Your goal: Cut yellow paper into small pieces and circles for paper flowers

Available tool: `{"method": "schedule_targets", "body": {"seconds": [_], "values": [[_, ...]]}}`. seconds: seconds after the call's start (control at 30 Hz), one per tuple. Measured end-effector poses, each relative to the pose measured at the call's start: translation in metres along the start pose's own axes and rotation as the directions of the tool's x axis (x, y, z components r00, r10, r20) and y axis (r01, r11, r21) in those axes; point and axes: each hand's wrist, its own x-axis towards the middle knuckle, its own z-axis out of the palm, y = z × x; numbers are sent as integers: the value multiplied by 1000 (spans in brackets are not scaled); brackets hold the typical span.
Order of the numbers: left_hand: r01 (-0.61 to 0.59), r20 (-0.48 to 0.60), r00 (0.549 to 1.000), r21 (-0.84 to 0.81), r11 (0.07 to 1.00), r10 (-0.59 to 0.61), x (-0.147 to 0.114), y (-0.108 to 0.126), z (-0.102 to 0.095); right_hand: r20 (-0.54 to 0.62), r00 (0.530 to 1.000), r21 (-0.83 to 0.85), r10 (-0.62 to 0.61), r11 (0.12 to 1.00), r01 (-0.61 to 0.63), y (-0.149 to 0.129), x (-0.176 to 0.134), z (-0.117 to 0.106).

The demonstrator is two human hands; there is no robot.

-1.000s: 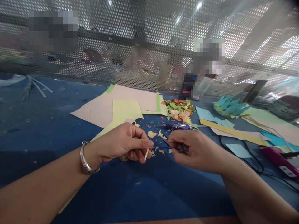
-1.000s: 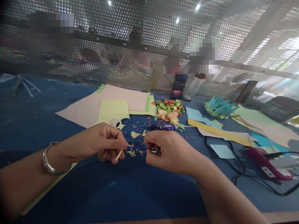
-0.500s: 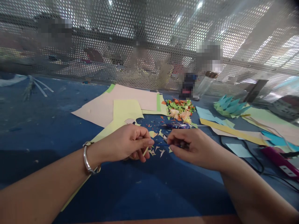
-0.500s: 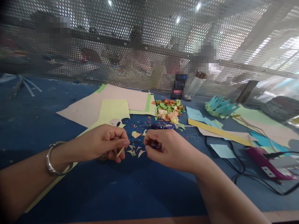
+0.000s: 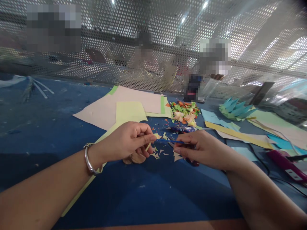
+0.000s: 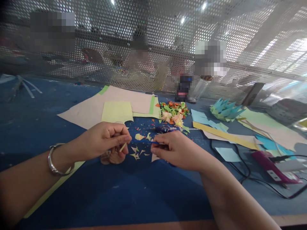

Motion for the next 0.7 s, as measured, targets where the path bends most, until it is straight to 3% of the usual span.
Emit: {"method": "schedule_targets", "body": {"seconds": [0.07, 0.13, 0.3, 0.43, 0.53, 0.6, 0.7], "values": [[-6, -22, 1000, 5, 1000, 6, 2, -1, -3, 36, 997, 14, 72, 997, -72, 4, 1, -3], [-9, -27, 1000, 21, 1000, 10, 3, -3, -7, 22, 996, -76, 92, 993, -90, 9, 2, -5], [-25, -137, 990, 81, 996, 36, 6, -4, -18, -101, 993, -418, 58, 903, -96, 17, 6, -10], [-37, -278, 960, -11, 999, 32, 8, -5, -18, -197, 975, -525, 107, 828, -197, 16, 8, -10], [-17, -317, 948, -54, 998, -1, 8, -6, -14, -321, 936, -506, 143, 809, -298, 16, 9, -10], [1, -294, 956, -39, 999, -13, 8, -6, -10, -395, 912, -454, 107, 840, -296, 16, 8, -9], [1, -251, 968, 44, 999, 10, 7, -6, -6, -503, 860, -418, -85, 895, -156, 13, 5, -5]]}}
